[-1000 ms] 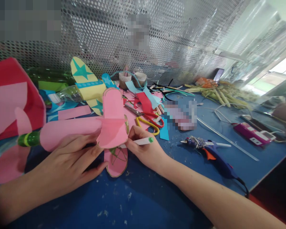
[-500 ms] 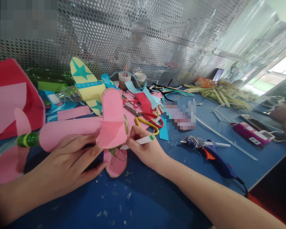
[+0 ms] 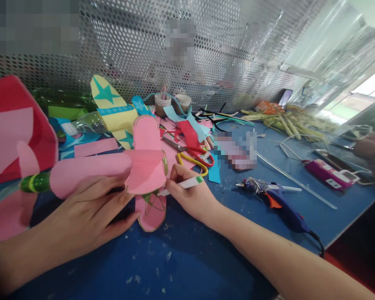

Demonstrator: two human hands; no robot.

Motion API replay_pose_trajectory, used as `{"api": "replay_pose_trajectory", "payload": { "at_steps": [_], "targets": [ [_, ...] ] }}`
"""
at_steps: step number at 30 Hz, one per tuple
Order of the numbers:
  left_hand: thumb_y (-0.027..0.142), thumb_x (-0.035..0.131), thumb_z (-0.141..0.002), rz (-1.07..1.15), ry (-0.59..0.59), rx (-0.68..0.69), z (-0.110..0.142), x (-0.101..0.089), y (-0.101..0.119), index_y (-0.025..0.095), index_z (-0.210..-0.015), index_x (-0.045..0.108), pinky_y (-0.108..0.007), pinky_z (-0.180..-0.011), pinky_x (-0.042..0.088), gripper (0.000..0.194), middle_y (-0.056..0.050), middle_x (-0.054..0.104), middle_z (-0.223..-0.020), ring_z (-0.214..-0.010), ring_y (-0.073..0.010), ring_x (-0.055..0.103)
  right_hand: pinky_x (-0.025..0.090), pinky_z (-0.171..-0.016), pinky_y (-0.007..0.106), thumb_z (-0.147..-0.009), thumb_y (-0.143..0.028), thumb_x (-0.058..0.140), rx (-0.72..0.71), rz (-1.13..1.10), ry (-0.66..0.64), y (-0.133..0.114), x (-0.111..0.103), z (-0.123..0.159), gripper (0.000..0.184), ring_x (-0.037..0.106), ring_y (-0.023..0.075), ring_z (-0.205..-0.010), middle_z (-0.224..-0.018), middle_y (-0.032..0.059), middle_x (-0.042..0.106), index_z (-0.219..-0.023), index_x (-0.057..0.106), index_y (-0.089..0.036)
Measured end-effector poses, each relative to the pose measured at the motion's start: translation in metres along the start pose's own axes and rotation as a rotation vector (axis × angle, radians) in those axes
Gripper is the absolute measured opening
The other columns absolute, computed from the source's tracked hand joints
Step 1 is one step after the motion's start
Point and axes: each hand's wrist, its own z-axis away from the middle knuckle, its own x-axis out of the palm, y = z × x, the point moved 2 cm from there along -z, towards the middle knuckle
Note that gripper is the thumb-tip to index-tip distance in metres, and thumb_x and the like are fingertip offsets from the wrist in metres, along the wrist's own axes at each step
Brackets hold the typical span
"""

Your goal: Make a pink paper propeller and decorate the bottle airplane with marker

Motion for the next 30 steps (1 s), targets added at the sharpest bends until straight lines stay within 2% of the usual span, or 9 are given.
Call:
{"api": "replay_pose_trajectory", "payload": {
  "at_steps": [4, 10, 14, 18, 23, 27, 30],
  "targets": [
    [0.019, 0.036, -0.098, -0.018, -0.018, 0.051, -0.0011, -0.0010, 0.0003, 0.015, -0.109, 0.063, -0.039, -0.077, 0.053, 0.030, -0.005, 0.071, -0.079, -0.085, -0.0236, 0.064, 0.028, -0.054, 0.028, -0.079, -0.022, 0.054, -0.011, 0.008, 0.000, -0.0009, -0.0007, 0.0005, 0.020, 0.036, 0.0127, -0.058, -0.063, -0.0044, 0.041, -0.065, 0.040, -0.023],
    [0.018, 0.035, -0.097, -0.037, -0.026, 0.044, -0.0021, -0.0021, 0.0002, 0.013, -0.109, 0.063, -0.041, -0.080, 0.052, 0.031, -0.006, 0.071, -0.079, -0.089, -0.0249, 0.064, 0.029, -0.055, 0.027, -0.079, -0.020, 0.055, -0.009, -0.015, 0.004, 0.0014, -0.0004, 0.0006, 0.019, 0.036, 0.0127, -0.058, -0.063, -0.0047, 0.042, -0.066, 0.041, -0.023],
    [0.017, 0.040, -0.095, -0.047, -0.025, 0.101, -0.0012, -0.0015, 0.0008, 0.011, -0.108, 0.063, -0.041, -0.079, 0.052, 0.026, -0.007, 0.071, -0.080, -0.089, -0.0257, 0.063, 0.033, -0.057, 0.028, -0.080, -0.019, 0.054, 0.008, -0.030, -0.025, 0.0015, 0.0015, 0.0007, 0.016, 0.040, 0.0137, -0.062, -0.067, -0.0031, 0.046, -0.069, 0.043, -0.023],
    [0.022, 0.042, -0.095, -0.008, -0.021, 0.055, 0.0004, 0.0005, 0.0003, 0.005, -0.115, 0.058, -0.042, -0.079, 0.052, 0.030, -0.009, 0.071, -0.083, -0.094, -0.0280, 0.063, 0.034, -0.057, 0.028, -0.081, -0.021, 0.055, 0.025, -0.032, -0.021, 0.0013, 0.0022, 0.0016, 0.018, 0.040, 0.0135, -0.062, -0.069, -0.0024, 0.048, -0.069, 0.042, -0.023],
    [0.020, 0.036, -0.097, 0.008, -0.012, 0.020, -0.0009, 0.0005, 0.0003, 0.008, -0.116, 0.058, -0.040, -0.077, 0.054, 0.031, -0.007, 0.072, -0.080, -0.092, -0.0260, 0.065, 0.030, -0.051, 0.026, -0.082, -0.026, 0.057, 0.037, -0.034, -0.032, 0.0016, 0.0026, 0.0024, 0.017, 0.036, 0.0120, -0.056, -0.063, -0.0048, 0.043, -0.071, 0.044, -0.023],
    [0.019, 0.039, -0.097, 0.008, 0.000, 0.029, -0.0014, -0.0005, 0.0013, 0.003, -0.117, 0.057, -0.043, -0.076, 0.054, 0.031, -0.009, 0.072, -0.080, -0.091, -0.0285, 0.065, 0.031, -0.052, 0.026, -0.083, -0.024, 0.057, 0.033, -0.042, -0.051, 0.0013, 0.0031, 0.0026, 0.019, 0.037, 0.0121, -0.057, -0.065, -0.0039, 0.045, -0.069, 0.043, -0.022],
    [0.018, 0.038, -0.097, 0.000, -0.001, 0.027, -0.0028, -0.0026, 0.0008, 0.005, -0.114, 0.059, -0.042, -0.076, 0.055, 0.030, -0.008, 0.072, -0.081, -0.089, -0.0269, 0.065, 0.029, -0.050, 0.025, -0.084, -0.024, 0.056, 0.046, -0.046, -0.046, 0.0018, 0.0034, 0.0027, 0.019, 0.034, 0.0110, -0.055, -0.065, -0.0045, 0.044, -0.070, 0.043, -0.022]
  ]
}}
